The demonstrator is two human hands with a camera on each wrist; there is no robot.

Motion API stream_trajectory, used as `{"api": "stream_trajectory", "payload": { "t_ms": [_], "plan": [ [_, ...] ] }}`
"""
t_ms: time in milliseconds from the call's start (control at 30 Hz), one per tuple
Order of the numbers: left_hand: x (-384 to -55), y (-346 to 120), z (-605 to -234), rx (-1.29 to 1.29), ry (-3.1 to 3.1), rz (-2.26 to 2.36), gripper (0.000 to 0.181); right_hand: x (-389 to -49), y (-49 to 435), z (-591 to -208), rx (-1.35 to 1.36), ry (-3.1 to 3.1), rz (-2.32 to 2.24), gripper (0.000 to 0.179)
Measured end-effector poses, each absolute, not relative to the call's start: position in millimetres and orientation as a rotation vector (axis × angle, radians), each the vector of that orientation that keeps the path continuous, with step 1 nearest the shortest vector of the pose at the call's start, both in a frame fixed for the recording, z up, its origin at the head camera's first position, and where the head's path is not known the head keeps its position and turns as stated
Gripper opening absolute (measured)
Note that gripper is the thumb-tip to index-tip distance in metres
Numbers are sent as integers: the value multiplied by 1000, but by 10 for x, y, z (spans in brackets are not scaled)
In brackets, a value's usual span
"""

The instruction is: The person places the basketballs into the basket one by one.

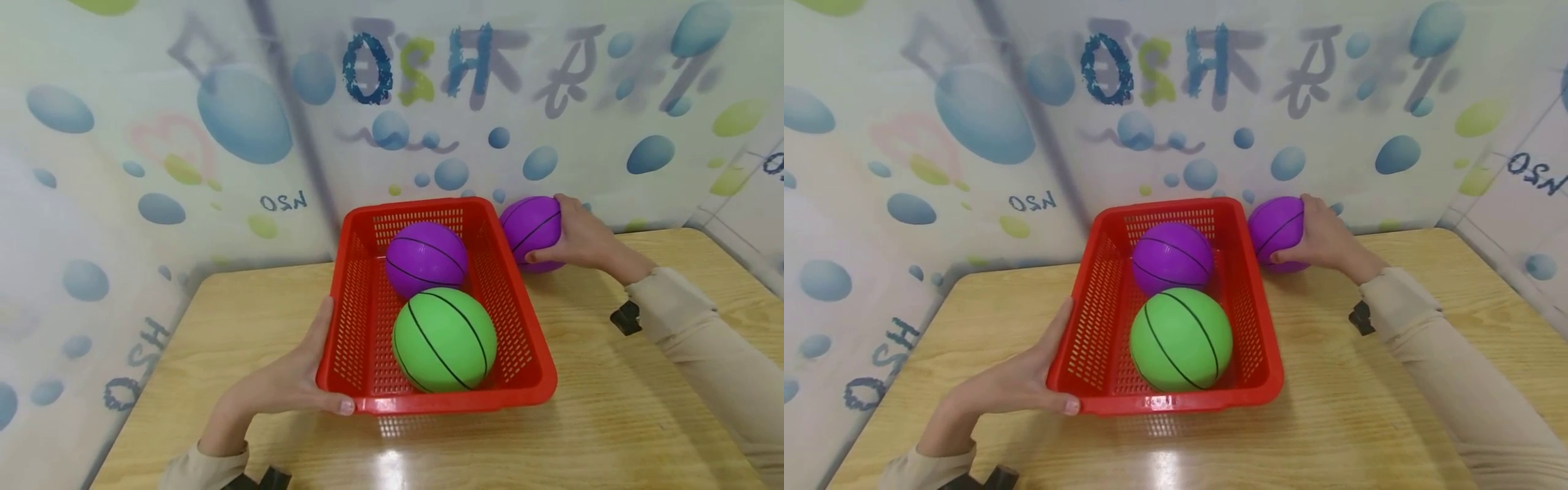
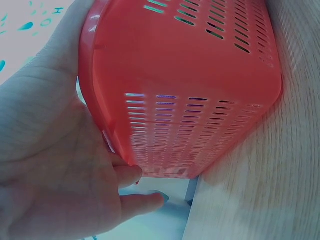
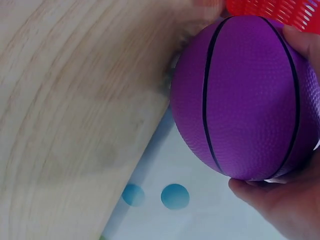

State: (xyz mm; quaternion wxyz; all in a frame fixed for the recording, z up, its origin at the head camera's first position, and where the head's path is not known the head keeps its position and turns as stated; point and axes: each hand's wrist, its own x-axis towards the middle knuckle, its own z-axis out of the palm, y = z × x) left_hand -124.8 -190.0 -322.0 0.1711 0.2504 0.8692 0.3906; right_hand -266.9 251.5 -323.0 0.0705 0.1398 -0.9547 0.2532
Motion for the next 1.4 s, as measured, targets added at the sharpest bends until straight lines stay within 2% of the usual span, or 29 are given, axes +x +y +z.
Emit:
{"api": "stream_trajectory", "payload": {
  "t_ms": [100, 367, 800, 1400],
  "plan": [
    [-1248, -1896, -3211, 709, 2465, 1111, 124, -2655, 2544, -3170, 423, -2846, 763, 102],
    [-1247, -1905, -3205, 740, 2483, 1076, 123, -2606, 2600, -2954, 449, -2747, 874, 91],
    [-1259, -1889, -3223, 736, 2476, 1113, 124, -2477, 2496, -2485, 433, -2669, 936, 101],
    [-1252, -1892, -3222, 720, 2459, 1126, 124, -2694, 2006, -2499, 485, -2643, 1016, 100]
  ]
}}
